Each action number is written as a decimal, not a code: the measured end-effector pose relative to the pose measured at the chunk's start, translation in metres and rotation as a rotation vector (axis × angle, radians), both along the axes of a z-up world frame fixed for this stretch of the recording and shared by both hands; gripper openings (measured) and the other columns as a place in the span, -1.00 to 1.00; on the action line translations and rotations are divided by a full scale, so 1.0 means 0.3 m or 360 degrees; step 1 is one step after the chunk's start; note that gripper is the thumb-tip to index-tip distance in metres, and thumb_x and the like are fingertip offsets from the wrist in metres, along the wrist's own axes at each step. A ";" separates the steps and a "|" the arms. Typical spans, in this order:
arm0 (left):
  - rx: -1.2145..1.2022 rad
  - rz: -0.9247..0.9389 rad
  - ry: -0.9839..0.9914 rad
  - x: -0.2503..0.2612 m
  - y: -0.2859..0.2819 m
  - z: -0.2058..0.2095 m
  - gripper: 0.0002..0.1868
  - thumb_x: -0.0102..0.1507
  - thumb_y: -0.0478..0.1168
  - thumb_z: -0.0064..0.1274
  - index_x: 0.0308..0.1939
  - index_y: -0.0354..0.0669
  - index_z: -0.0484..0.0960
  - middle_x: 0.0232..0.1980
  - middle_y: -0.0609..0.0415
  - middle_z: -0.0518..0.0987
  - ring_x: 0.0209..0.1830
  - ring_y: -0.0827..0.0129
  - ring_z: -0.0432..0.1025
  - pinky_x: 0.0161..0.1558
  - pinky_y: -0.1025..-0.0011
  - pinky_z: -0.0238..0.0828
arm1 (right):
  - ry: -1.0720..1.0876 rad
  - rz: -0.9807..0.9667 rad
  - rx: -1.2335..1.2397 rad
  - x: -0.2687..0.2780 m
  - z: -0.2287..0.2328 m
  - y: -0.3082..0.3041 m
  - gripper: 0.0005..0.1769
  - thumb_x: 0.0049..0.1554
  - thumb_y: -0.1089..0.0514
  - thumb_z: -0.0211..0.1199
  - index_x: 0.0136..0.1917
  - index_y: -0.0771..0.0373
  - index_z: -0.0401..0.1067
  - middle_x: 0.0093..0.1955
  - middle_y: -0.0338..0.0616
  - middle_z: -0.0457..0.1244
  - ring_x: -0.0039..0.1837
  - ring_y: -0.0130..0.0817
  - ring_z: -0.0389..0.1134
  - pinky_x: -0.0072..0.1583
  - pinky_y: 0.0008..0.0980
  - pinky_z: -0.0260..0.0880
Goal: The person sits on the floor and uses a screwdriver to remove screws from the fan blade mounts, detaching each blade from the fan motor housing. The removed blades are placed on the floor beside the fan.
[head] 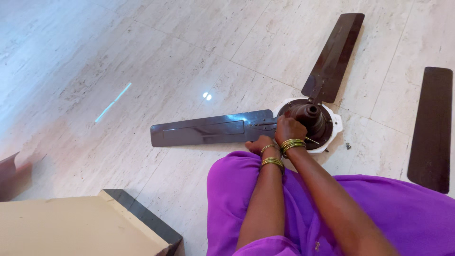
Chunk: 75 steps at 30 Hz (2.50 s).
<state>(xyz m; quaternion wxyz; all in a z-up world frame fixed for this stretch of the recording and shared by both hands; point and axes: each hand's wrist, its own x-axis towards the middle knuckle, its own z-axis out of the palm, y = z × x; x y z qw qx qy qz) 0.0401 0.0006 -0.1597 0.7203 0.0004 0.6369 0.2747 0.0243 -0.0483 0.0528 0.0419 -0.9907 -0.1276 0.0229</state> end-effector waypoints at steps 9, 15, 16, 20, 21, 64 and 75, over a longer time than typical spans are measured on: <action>-0.0339 0.0350 -0.0236 0.007 0.024 -0.029 -0.39 0.30 0.23 -0.06 -0.03 -0.32 0.62 -0.08 -0.30 0.60 -0.25 0.09 0.35 -0.13 0.27 0.26 | 0.0135 0.0267 -0.0105 0.012 0.070 -0.017 -0.82 0.10 0.20 0.21 -0.01 0.25 0.49 -0.09 0.16 0.42 -0.03 0.11 0.49 -0.05 0.01 0.52; 0.0368 -0.0468 0.0563 -0.010 -0.019 0.055 -0.59 0.24 -0.24 -0.07 0.14 -0.38 0.46 0.05 -0.41 0.60 -0.13 -0.07 0.50 -0.05 0.14 0.42 | 0.0206 0.0121 -0.0010 0.007 0.110 -0.013 -0.78 0.16 0.02 0.29 -0.11 0.20 0.60 -0.11 0.15 0.42 -0.05 0.10 0.49 -0.05 -0.02 0.52; 0.0577 -0.0706 0.0753 -0.015 -0.025 0.075 -0.51 0.18 -0.39 -0.05 0.21 -0.34 0.39 0.10 -0.39 0.57 -0.07 -0.06 0.54 -0.01 0.15 0.47 | 0.0189 0.0123 -0.0003 0.005 0.106 -0.009 -0.80 0.15 0.05 0.29 -0.12 0.20 0.62 -0.12 0.15 0.42 -0.05 0.11 0.50 -0.05 -0.02 0.52; 0.0474 -0.0710 0.0699 -0.030 -0.015 0.148 -0.56 0.25 -0.38 -0.08 0.23 -0.35 0.37 0.14 -0.43 0.56 0.01 -0.13 0.54 0.06 0.14 0.45 | 0.0120 0.0120 -0.0075 0.016 0.070 0.005 -0.87 0.07 0.23 0.27 -0.16 0.22 0.63 -0.12 0.17 0.42 -0.06 0.09 0.51 -0.09 -0.05 0.54; 0.0447 -0.0671 0.0656 -0.033 -0.013 0.159 -0.58 0.27 -0.36 -0.08 0.22 -0.36 0.38 0.13 -0.42 0.57 0.01 -0.15 0.54 0.06 0.14 0.45 | 0.0094 0.0138 -0.0099 0.018 0.057 0.007 -0.87 0.07 0.23 0.27 -0.17 0.23 0.63 -0.13 0.16 0.42 -0.07 0.07 0.51 -0.10 -0.06 0.53; 0.0512 -0.0921 0.0707 -0.076 -0.006 0.311 -0.43 0.24 -0.45 -0.11 0.35 -0.39 0.23 0.25 -0.50 0.43 0.17 -0.20 0.50 0.19 0.16 0.50 | 0.0060 0.0438 -0.0298 0.066 -0.049 -0.021 -0.79 0.20 0.18 0.15 -0.13 0.30 0.56 -0.16 0.13 0.42 -0.12 0.01 0.51 -0.13 -0.10 0.53; 0.0547 -0.0916 0.0706 -0.096 -0.002 0.402 -0.42 0.20 -0.45 -0.07 0.33 -0.35 0.28 0.23 -0.46 0.48 0.16 -0.18 0.52 0.19 0.15 0.50 | -0.0050 0.0532 -0.0202 0.034 0.050 -0.034 -0.78 0.09 0.19 0.21 0.01 0.30 0.39 -0.25 0.11 0.40 -0.17 0.03 0.49 -0.20 -0.05 0.50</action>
